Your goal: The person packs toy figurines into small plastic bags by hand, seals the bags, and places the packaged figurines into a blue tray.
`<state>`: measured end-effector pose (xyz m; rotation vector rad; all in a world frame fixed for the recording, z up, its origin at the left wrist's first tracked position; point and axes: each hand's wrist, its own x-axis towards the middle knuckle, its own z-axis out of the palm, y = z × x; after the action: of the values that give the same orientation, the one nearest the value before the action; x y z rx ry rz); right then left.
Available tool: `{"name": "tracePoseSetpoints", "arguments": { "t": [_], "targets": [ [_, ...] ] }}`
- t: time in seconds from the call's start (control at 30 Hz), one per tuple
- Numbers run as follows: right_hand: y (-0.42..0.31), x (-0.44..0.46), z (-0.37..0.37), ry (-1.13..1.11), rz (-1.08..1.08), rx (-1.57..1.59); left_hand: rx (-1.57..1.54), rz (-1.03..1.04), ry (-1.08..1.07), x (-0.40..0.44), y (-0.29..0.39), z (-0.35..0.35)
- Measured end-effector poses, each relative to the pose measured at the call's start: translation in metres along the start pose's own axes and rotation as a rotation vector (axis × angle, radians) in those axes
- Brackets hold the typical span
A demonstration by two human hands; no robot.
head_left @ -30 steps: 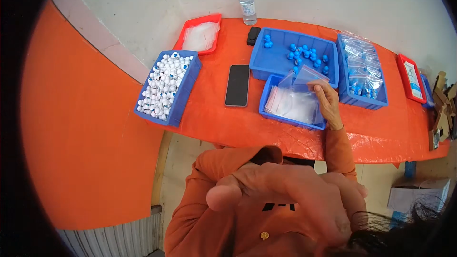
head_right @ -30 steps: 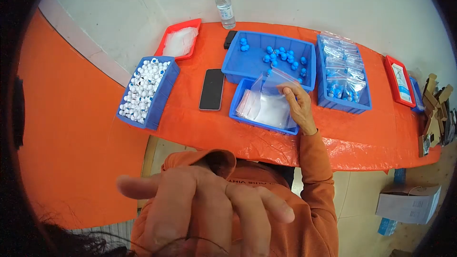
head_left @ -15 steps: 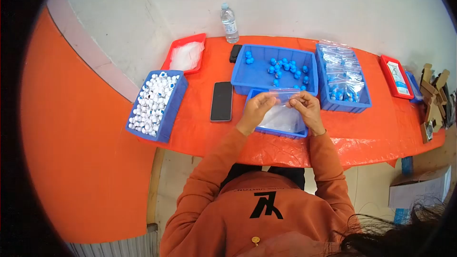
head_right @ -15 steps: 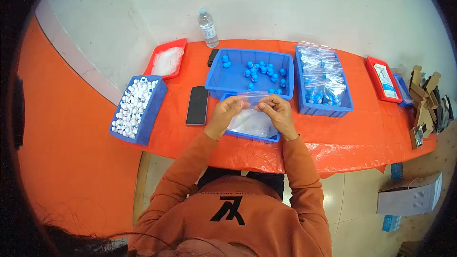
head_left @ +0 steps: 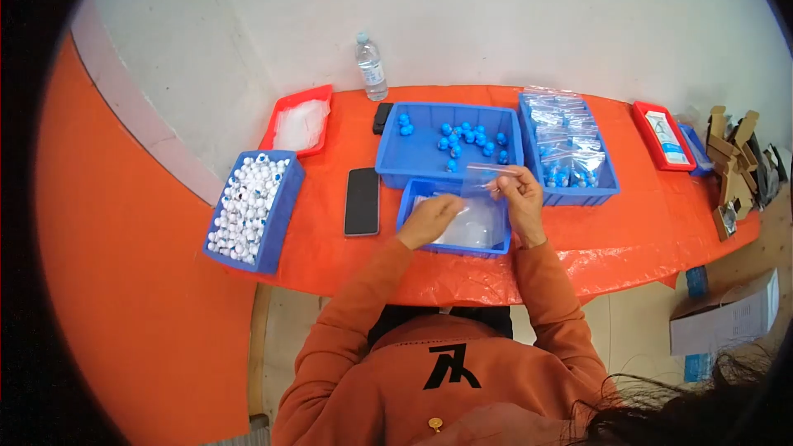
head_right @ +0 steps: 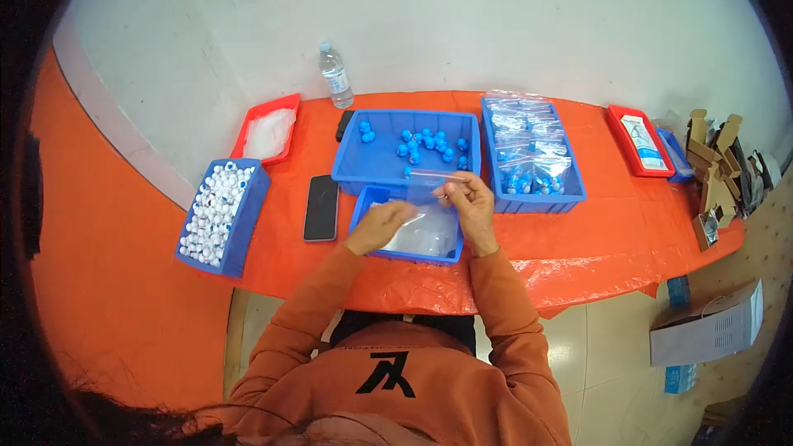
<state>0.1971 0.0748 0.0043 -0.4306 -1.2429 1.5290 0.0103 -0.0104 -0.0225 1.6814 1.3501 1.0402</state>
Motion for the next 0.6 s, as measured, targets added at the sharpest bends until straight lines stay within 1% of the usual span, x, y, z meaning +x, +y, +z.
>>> {"name": "tracePoseSetpoints", "arguments": {
  "t": [0.1,0.13,0.27,0.3,0.43,0.6],
  "targets": [
    [0.004,-0.006,0.006,-0.079,0.058,0.018,-0.698,0.069,0.328,0.002,0.013,0.006],
    [0.005,-0.008,0.009,-0.08,0.063,0.018,-0.699,0.065,0.331,-0.001,0.017,0.006],
    [0.008,-0.009,0.017,-0.175,-0.075,-0.159,-0.271,0.066,0.36,-0.004,0.035,-0.006],
    [0.006,-0.007,0.017,-0.176,-0.078,-0.16,-0.271,0.069,0.361,-0.004,0.038,-0.009],
    [0.002,-0.005,0.016,-0.278,-0.261,-0.531,0.419,0.319,0.378,-0.005,0.048,-0.021],
    [0.0,-0.005,0.018,-0.308,-0.249,-0.531,0.501,0.372,0.354,-0.003,0.053,-0.025]
  ]
}}
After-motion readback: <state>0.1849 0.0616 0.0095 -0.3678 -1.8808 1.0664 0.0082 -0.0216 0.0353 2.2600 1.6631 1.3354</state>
